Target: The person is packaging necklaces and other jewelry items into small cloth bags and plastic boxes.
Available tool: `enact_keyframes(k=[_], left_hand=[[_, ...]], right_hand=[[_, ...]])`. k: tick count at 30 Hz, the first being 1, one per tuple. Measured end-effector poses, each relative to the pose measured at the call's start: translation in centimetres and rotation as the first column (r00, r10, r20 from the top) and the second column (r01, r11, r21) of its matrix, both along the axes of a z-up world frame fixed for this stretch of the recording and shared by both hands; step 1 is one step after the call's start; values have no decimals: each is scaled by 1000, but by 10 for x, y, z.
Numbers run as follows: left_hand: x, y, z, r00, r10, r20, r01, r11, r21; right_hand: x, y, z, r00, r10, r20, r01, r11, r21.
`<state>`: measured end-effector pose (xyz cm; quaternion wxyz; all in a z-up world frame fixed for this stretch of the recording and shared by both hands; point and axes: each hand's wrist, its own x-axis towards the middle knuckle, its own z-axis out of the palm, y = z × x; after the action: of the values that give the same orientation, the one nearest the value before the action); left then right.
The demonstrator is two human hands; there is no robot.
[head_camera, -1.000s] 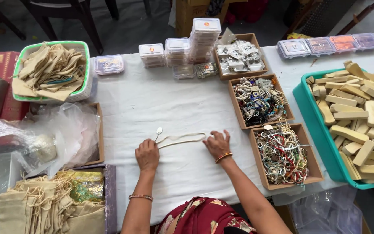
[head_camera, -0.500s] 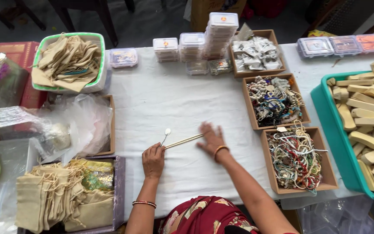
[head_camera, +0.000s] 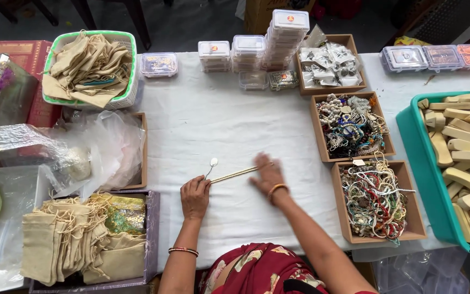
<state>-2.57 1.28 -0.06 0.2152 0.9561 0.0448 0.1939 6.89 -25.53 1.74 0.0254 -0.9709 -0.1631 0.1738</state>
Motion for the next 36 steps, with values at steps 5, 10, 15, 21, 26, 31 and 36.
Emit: enact_keyframes(k=[5,10,15,21,26,31,36], left_hand=[[2,1,19,1000,-19,4,19,1000,-12],[3,0,9,999,-24,45,22,999,40],[-6,-8,1,1000,7,25,-7,1000,-6],[4,-21,27,964,-5,-266,1,1000,-13],[36,-35,68,973,-191,-132,91,836,-541],[51,-13,83,984,-178,13,55,233,-971],[34,-6,114,830,-366,-420,-48,705,-707]], right_hand=[[10,-19,-47,869,-193,455,158,981,113],[-30,50,-2,965,261,-30,-261,965,11],[-13,3,8,999,34,-3,-34,998,50],[3,1,-48,886,-140,443,-7,949,315],[-22,65,4,938,14,347,-248,728,639],[16,26,24,991,-4,-132,122,421,899],[28,-12,74,836,85,-542,504,272,820]])
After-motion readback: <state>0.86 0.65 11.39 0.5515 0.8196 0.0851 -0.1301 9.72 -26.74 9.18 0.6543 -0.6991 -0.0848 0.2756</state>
